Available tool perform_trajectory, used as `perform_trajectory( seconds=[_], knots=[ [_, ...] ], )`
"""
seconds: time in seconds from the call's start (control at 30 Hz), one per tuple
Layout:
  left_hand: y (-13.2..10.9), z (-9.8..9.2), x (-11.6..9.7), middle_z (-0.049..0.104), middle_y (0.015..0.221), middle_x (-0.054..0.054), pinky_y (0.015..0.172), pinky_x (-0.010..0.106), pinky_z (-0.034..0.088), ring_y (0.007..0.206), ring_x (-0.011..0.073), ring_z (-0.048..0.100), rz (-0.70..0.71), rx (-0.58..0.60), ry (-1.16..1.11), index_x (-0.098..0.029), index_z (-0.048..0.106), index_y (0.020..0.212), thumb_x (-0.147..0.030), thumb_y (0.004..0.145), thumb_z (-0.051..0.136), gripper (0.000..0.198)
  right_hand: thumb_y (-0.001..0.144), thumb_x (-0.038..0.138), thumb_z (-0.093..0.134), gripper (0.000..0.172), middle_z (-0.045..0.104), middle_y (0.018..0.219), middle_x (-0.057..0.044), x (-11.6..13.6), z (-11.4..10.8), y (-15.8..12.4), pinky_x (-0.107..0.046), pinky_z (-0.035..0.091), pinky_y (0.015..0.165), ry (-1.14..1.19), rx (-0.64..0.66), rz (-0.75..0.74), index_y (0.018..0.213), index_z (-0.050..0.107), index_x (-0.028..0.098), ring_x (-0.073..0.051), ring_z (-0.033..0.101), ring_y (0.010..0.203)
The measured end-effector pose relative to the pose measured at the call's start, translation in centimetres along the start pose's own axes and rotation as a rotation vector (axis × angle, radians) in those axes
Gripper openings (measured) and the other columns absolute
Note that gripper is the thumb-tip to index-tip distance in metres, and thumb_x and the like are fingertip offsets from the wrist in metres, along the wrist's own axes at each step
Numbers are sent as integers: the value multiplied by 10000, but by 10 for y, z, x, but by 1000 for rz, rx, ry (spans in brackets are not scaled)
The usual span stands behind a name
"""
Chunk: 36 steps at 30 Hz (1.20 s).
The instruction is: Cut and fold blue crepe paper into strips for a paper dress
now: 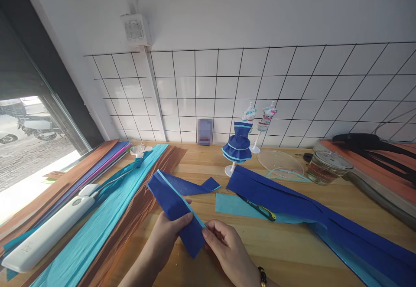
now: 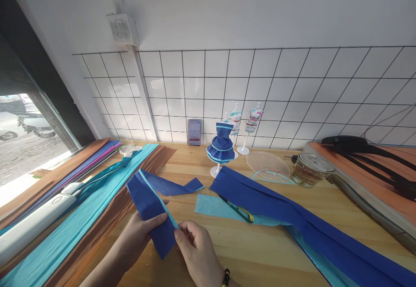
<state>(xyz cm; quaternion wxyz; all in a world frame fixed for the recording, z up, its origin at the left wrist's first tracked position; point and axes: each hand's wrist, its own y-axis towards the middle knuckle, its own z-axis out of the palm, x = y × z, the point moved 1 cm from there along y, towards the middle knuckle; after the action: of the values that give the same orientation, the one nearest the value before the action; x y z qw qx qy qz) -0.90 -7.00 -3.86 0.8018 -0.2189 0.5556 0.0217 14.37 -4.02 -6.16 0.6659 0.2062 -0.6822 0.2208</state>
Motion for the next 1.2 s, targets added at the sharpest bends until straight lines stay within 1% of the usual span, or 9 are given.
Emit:
perform_trajectory(
  seconds=[0.33,0.5,0.67,0.8,1.0,1.2],
  knots=[
    [3,-1,-1,666,652,-7,619,237,485,625,137,606,-3,-42,14,-142,624,969,-293,550,806,481,824,444,528,304,453,614,32,-3,-1,0,-236,310,539,-36,-8,10,723,540,157,-109,390,573],
    [4,-3,0,668,650,0,627,249,486,627,148,610,-7,-56,25,-139,637,947,-312,543,806,471,805,443,546,301,436,606,39,-2,-1,0,-235,294,530,-45,-8,21,705,528,160,-105,378,568],
    [5,-4,2,671,663,6,629,265,482,636,167,617,2,-76,29,-147,645,937,-328,539,804,465,771,442,594,294,419,608,49,3,1,-2,-228,307,539,-47,-2,30,717,537,159,-103,375,578],
    [3,-2,2,670,658,13,641,269,475,642,169,615,-11,-43,47,-131,652,919,-325,557,795,435,766,457,607,299,459,658,40,7,2,-2,-226,339,579,9,-15,25,777,547,165,-106,394,612],
    [0,1,1,667,654,3,630,241,461,647,147,596,-26,-14,54,-136,666,866,-315,535,808,402,817,492,533,329,483,644,25,1,1,-2,-239,365,594,42,-10,15,739,540,173,-121,441,619],
    [-2,1,3,667,692,6,645,269,467,676,163,604,-31,47,83,-147,637,948,-319,567,791,446,843,471,510,324,473,628,31,-6,0,-2,-237,362,578,28,-16,3,716,527,174,-115,436,602]
  ],
)
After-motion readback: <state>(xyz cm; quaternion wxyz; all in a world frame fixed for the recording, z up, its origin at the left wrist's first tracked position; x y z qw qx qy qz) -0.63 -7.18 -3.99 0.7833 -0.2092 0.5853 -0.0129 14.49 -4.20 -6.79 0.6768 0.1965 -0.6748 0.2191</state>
